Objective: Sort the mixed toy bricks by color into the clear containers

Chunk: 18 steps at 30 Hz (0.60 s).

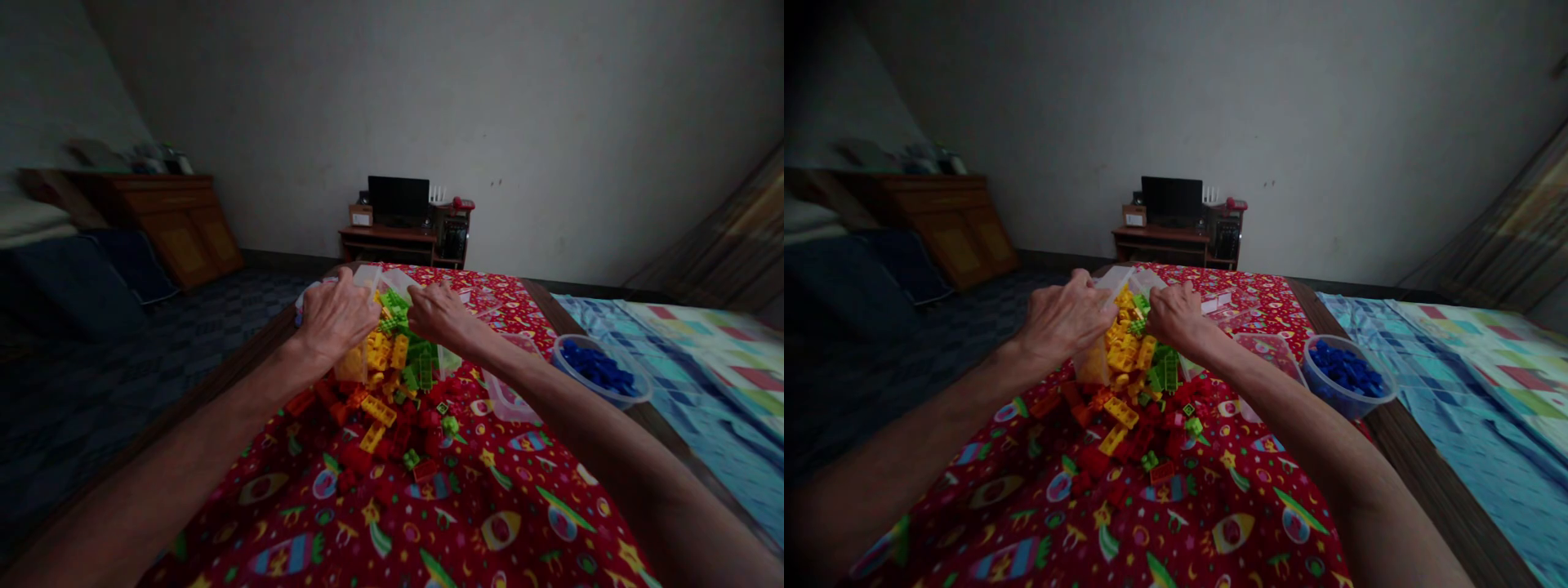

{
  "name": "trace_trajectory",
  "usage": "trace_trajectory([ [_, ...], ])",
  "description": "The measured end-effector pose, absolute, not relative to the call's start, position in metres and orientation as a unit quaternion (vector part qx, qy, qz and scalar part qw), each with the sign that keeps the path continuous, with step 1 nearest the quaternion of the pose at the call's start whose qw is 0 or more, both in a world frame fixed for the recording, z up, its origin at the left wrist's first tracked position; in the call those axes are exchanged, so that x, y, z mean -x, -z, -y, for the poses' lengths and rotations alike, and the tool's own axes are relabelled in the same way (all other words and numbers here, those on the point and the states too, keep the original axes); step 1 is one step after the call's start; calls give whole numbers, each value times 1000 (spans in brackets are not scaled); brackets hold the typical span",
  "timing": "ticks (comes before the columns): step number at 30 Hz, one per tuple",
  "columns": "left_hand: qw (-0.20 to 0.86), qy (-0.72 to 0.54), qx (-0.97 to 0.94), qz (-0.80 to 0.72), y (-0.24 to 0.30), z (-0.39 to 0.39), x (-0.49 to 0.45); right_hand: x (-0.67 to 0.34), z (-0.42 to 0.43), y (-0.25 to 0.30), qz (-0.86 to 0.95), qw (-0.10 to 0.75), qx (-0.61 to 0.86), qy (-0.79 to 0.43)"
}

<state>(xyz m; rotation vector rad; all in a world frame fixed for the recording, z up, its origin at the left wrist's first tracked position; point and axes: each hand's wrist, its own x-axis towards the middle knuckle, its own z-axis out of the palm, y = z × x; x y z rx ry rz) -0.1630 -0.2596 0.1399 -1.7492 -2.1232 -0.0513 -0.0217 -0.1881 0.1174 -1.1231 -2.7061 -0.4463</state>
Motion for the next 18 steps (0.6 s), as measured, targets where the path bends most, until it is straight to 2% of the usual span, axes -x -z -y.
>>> trace_trajectory([
  [8, 201, 58, 635, 744, -135, 266, 170, 10, 195, -108, 905, 111, 370, 180],
  [18, 204, 64, 638, 740, -138, 276, 166, 0, 202, -112, 895, 132, 395, 159],
])
